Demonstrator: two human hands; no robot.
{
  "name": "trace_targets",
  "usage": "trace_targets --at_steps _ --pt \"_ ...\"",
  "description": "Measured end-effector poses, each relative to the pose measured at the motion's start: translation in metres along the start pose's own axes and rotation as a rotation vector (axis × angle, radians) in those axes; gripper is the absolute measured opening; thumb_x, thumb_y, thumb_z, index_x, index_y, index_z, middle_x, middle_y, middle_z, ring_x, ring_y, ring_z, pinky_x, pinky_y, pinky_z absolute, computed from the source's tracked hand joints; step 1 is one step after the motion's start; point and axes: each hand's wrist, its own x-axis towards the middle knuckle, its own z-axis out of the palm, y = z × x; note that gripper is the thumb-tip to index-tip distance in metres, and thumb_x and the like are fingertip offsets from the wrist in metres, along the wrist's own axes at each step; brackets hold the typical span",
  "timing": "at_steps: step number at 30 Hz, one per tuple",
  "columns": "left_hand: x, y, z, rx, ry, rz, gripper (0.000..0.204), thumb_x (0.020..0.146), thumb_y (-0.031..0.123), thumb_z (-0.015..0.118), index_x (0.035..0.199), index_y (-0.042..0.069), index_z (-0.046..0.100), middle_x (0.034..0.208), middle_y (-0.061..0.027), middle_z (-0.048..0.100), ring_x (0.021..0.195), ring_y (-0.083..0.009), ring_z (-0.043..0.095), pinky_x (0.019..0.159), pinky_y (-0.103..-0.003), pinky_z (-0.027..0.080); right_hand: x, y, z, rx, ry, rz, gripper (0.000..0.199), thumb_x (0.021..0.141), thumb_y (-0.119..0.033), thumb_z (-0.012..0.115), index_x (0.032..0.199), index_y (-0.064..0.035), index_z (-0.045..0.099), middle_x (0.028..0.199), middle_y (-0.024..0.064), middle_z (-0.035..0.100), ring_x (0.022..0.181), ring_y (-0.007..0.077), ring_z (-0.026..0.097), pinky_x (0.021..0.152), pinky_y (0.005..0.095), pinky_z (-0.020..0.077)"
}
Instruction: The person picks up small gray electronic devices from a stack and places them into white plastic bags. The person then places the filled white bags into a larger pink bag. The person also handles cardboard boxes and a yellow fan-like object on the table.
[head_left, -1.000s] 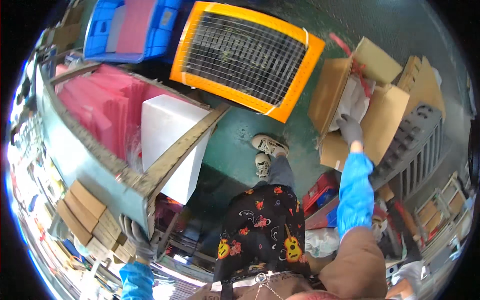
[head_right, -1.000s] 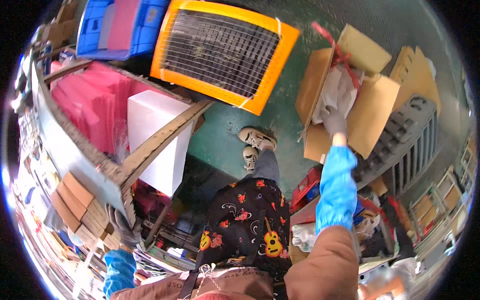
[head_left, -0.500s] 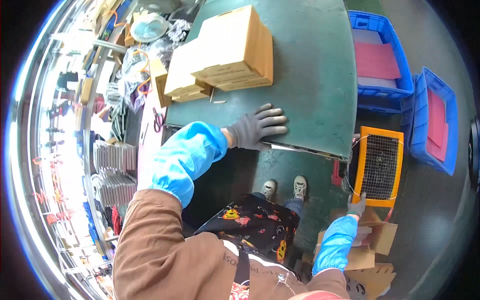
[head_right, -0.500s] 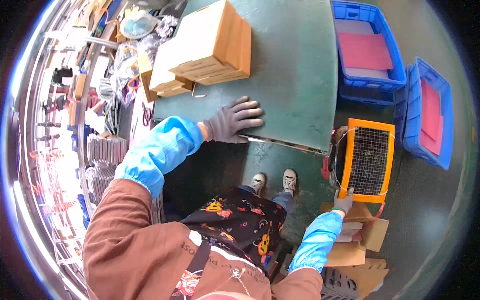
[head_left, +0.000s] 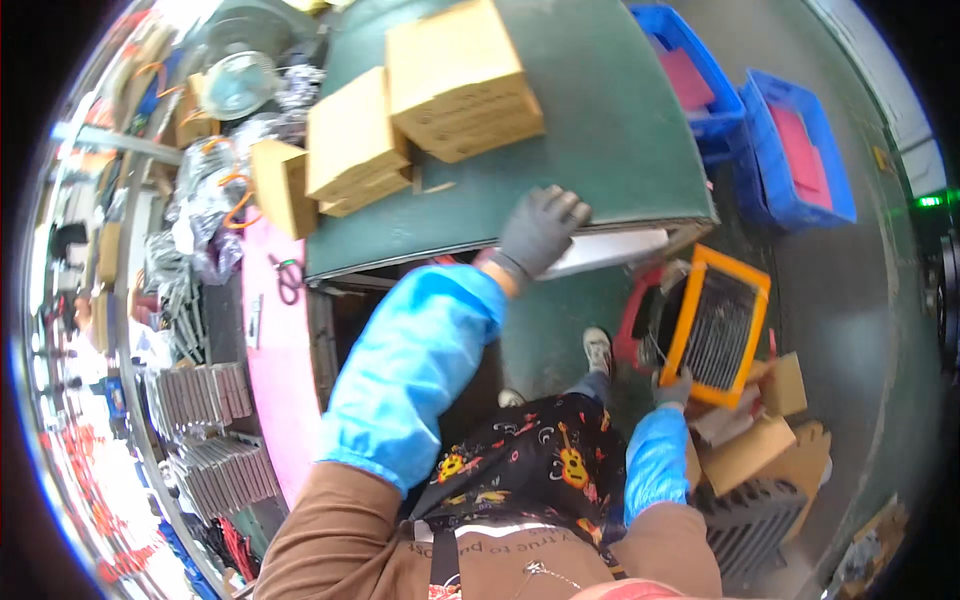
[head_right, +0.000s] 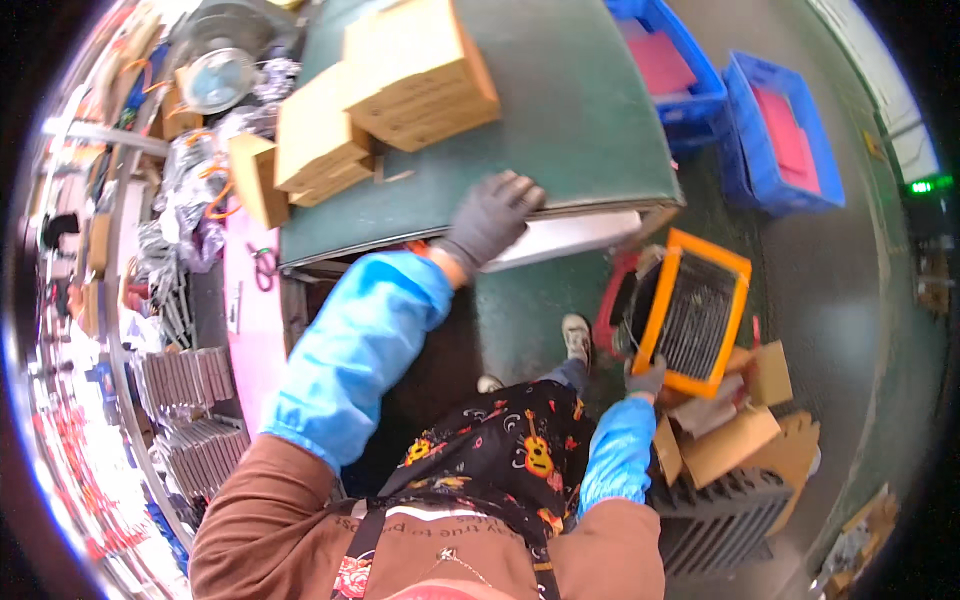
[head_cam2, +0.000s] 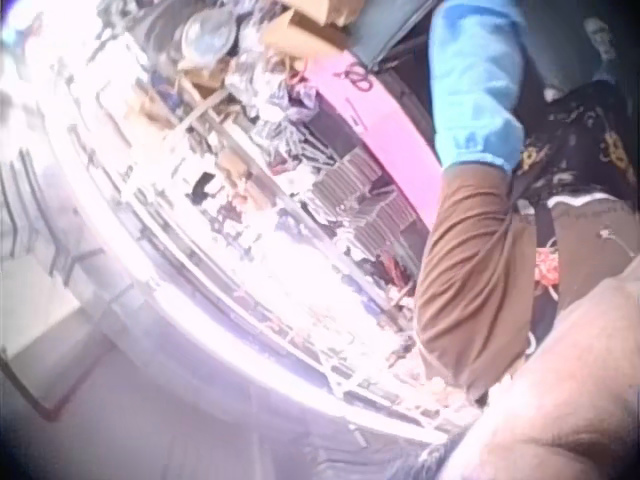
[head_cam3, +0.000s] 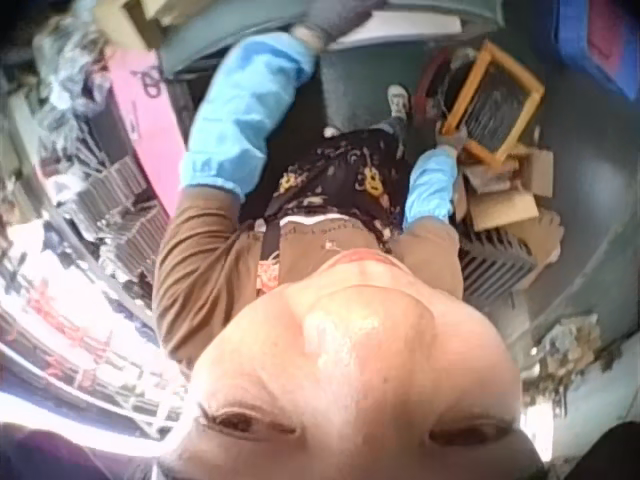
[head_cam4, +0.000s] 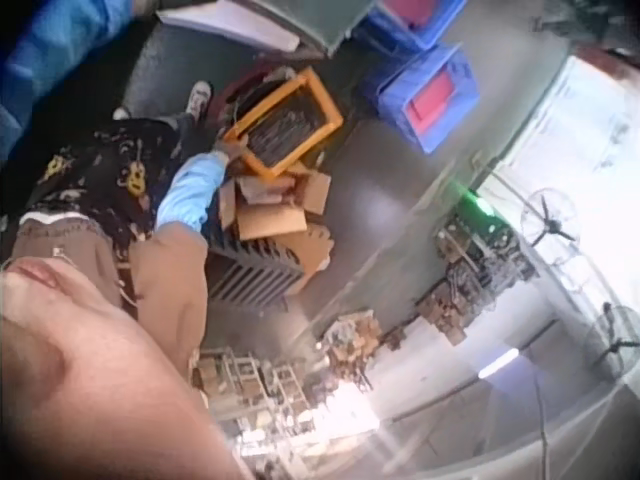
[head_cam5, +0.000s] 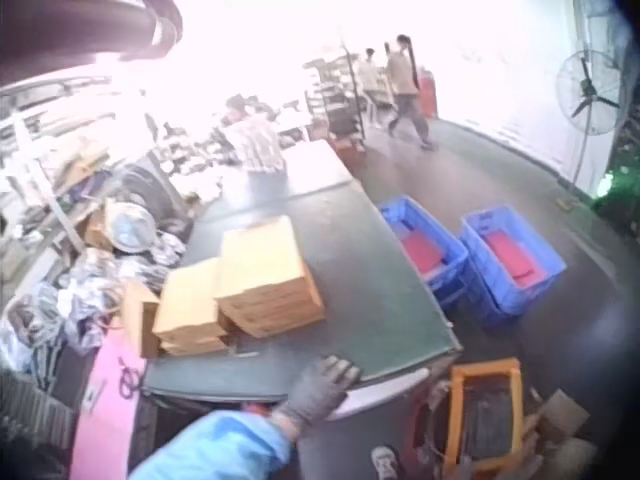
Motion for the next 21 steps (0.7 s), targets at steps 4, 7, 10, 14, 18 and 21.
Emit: trace_targets --at_steps 4,7,10,14,18,21 --pt "-0.031 0.032 -0.024 0.000 -0.070 -0.095 0.065 0.079 0.025 0.067 0.137 0.004 0.046 0.135 -0.0161 0.052 0.133 -0.0333 0.042 0.111 -0.047 0.034 -0.094 0.045 0.030 -0.001 -0.074 0.152 0.076 0.071 -0.022 0.082 0.130 0.0036 0.041 0.124 0.0216 0.054 0.113 0.0361 0.055 0.095 0.0424 0.0480" --pt "-0.072 0.021 -0.047 0.010 -0.178 0.059 0.065 0.078 0.024 0.065 0.137 0.005 0.046 0.123 -0.0179 0.060 0.129 -0.0342 0.047 0.108 -0.047 0.037 -0.198 0.120 0.085 0.664 -0.344 0.351 0.072 0.073 -0.022 0.080 0.129 -0.0001 0.041 0.123 0.0155 0.057 0.113 0.0293 0.056 0.096 0.0410 0.0481" --pt "-0.108 -0.008 -0.070 -0.407 -0.831 -0.194 0.062 0.080 0.028 0.062 0.138 0.011 0.049 0.098 -0.0178 0.070 0.094 -0.0373 0.067 0.089 -0.048 0.048 -0.273 -0.053 -0.034 -0.032 -0.523 0.364 0.072 0.076 -0.036 0.077 0.130 0.0001 0.047 0.129 0.0151 0.058 0.117 0.0316 0.056 0.099 0.0412 0.0459" --pt "-0.196 -0.045 -0.022 -0.189 -0.840 -0.074 0.054 0.083 0.032 0.060 0.134 0.014 0.057 0.111 -0.0176 0.067 0.101 -0.0352 0.066 0.088 -0.046 0.050 -0.286 0.002 -0.033 -0.561 -1.002 0.054 0.050 0.077 -0.038 0.073 0.115 -0.0075 0.061 0.112 0.0171 0.066 0.103 0.0332 0.065 0.086 0.0428 0.0522" --pt "-0.229 -0.071 -0.066 -0.443 -0.994 -0.272 0.055 0.086 0.037 0.059 0.136 0.016 0.055 0.111 -0.0161 0.068 0.102 -0.0364 0.065 0.087 -0.047 0.052 -0.225 -0.052 -0.018 -0.866 -1.036 -0.340 0.027 0.088 -0.034 0.059 0.100 -0.0117 0.071 0.103 0.0200 0.069 0.097 0.0362 0.069 0.075 0.0478 0.0554" --pt "-0.271 -0.084 -0.085 -0.531 -1.074 -0.379 0.056 0.085 0.037 0.059 0.138 0.017 0.055 0.113 -0.0145 0.068 0.101 -0.0358 0.066 0.087 -0.046 0.053 -0.136 -0.184 -0.023 -0.371 -0.870 -0.617 0.037 0.092 -0.037 0.055 0.112 -0.0073 0.065 0.110 0.0232 0.067 0.102 0.0412 0.064 0.087 0.0486 0.0508"
